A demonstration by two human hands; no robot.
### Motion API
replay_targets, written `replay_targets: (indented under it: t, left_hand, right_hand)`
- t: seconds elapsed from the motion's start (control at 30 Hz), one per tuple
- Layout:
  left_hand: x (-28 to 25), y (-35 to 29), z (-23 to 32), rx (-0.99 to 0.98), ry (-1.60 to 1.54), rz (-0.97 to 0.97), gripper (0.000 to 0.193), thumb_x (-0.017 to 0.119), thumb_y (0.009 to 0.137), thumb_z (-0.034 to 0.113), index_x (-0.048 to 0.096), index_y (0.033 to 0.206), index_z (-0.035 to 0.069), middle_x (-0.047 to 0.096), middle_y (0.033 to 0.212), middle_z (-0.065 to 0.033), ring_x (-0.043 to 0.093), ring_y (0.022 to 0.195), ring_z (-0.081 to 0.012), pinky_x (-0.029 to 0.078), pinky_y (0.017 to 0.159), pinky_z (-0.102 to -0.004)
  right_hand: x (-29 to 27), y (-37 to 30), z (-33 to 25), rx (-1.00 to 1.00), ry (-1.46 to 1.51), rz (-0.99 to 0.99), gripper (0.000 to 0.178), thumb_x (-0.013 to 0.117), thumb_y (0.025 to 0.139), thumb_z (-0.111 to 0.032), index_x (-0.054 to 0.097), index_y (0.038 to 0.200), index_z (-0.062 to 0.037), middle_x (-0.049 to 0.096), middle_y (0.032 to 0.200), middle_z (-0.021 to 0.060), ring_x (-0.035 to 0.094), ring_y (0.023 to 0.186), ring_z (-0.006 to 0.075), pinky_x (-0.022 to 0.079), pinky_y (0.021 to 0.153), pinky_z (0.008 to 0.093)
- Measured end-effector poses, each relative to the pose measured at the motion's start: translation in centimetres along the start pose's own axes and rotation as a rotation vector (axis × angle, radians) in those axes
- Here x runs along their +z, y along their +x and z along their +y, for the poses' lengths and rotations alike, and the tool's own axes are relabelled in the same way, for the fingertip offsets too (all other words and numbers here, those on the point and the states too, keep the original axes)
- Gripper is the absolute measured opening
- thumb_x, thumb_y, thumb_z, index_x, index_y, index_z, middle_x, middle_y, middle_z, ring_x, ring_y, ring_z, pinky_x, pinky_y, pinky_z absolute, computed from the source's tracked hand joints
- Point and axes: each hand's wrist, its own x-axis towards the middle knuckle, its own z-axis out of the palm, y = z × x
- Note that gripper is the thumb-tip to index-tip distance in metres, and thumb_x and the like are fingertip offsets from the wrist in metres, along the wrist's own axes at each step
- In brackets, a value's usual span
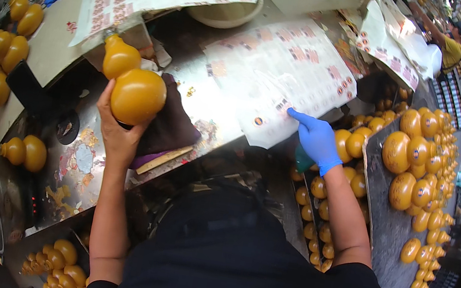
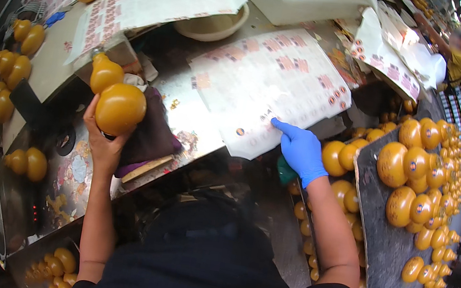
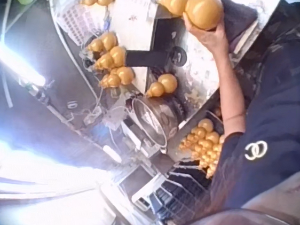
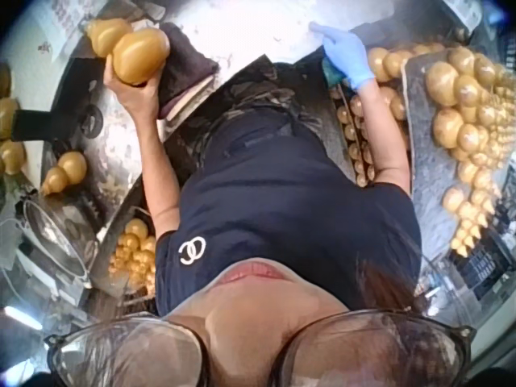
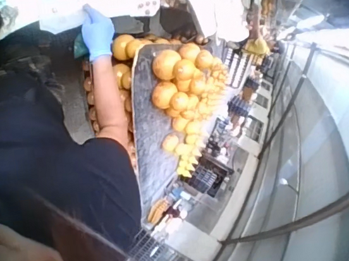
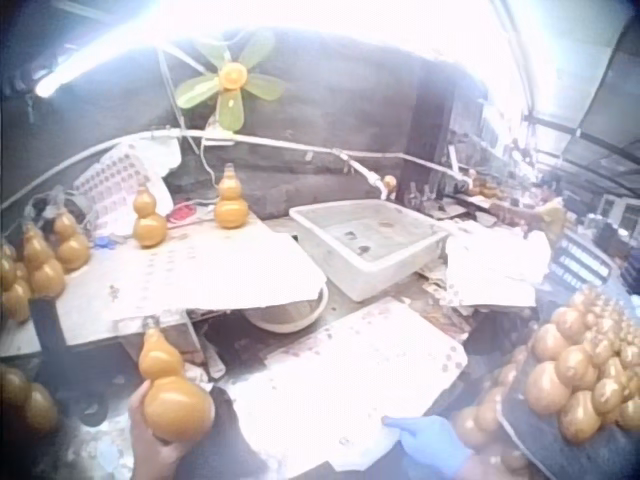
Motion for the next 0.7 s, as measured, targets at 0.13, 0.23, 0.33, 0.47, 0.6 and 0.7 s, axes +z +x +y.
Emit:
replay_targets:
  t: [0.13, 0.23, 0.33, 0.47, 0.6, 0.7]
  left_hand:
    - [-0.2, -0.3, -0.2, 0.030, 0.030, 0.021, 0.085, 0.082, 0.069, 0.011, 0.034, 0.139, 0.007, 0.044, 0.133, -0.0152, 0.049, 0.118, -0.0270, 0.039, 0.101, -0.0358]
    - [-0.1, -0.4, 0.4, -0.014, -0.027, 0.003, 0.081, 0.079, 0.073, 0.010, 0.033, 0.140, 0.008, 0.042, 0.134, -0.0125, 0.045, 0.122, -0.0252, 0.034, 0.104, -0.0354]
    - [-0.2, 0.1, -0.1, 0.023, -0.001, -0.017, 0.086, 0.081, 0.069, 0.013, 0.033, 0.140, 0.008, 0.042, 0.133, -0.0126, 0.044, 0.123, -0.0254, 0.033, 0.105, -0.0361]
    - [-0.6, 0.0, -0.2, 0.002, 0.047, -0.021, 0.086, 0.082, 0.069, 0.012, 0.033, 0.140, 0.008, 0.046, 0.129, -0.0132, 0.050, 0.118, -0.0259, 0.039, 0.101, -0.0351]
    - [-0.7, -0.4, -0.2, 0.009, 0.056, -0.016, 0.087, 0.082, 0.069, 0.011, 0.032, 0.140, 0.009, 0.047, 0.129, -0.0140, 0.051, 0.117, -0.0257, 0.040, 0.100, -0.0350]
    - [-1.0, -0.5, -0.6, 0.007, 0.061, -0.021, 0.088, 0.082, 0.068, 0.010, 0.032, 0.140, 0.009, 0.046, 0.130, -0.0142, 0.050, 0.118, -0.0259, 0.039, 0.101, -0.0355]
  right_hand:
    - [2.8, -1.8, -0.3, 0.623, 0.970, 0.338, 0.029, 0.068, 0.087, -0.029, 0.063, 0.093, -0.0008, 0.049, 0.072, -0.0036, 0.044, 0.068, 0.0080, 0.039, 0.065, 0.0252]
    - [7.5, -0.9, 3.1, 0.666, 1.403, 0.284, 0.050, 0.073, 0.082, -0.035, 0.057, 0.113, 0.0014, 0.059, 0.105, 0.0060, 0.053, 0.095, 0.0154, 0.041, 0.088, 0.0285]
    - [8.2, -0.2, 0.9, 0.541, 1.561, 0.297, 0.052, 0.066, 0.088, -0.020, 0.048, 0.130, 0.0039, 0.056, 0.124, 0.0097, 0.054, 0.112, 0.0203, 0.042, 0.098, 0.0330]
    - [5.8, -2.7, 1.3, 0.710, 1.484, 0.130, 0.025, 0.063, 0.091, -0.024, 0.059, 0.106, -0.0047, 0.060, 0.095, 0.0051, 0.057, 0.061, 0.0140, 0.045, 0.051, 0.0267]
    - [6.2, -4.3, 1.6, 0.692, 1.217, 0.478, 0.018, 0.065, 0.088, -0.022, 0.061, 0.094, -0.0060, 0.055, 0.080, 0.0015, 0.050, 0.061, 0.0103, 0.041, 0.055, 0.0249]
    - [5.3, -4.5, 3.4, 0.585, 1.006, 0.602, 0.018, 0.065, 0.087, -0.022, 0.062, 0.095, -0.0053, 0.056, 0.082, -0.0002, 0.051, 0.075, 0.0098, 0.042, 0.069, 0.0243]
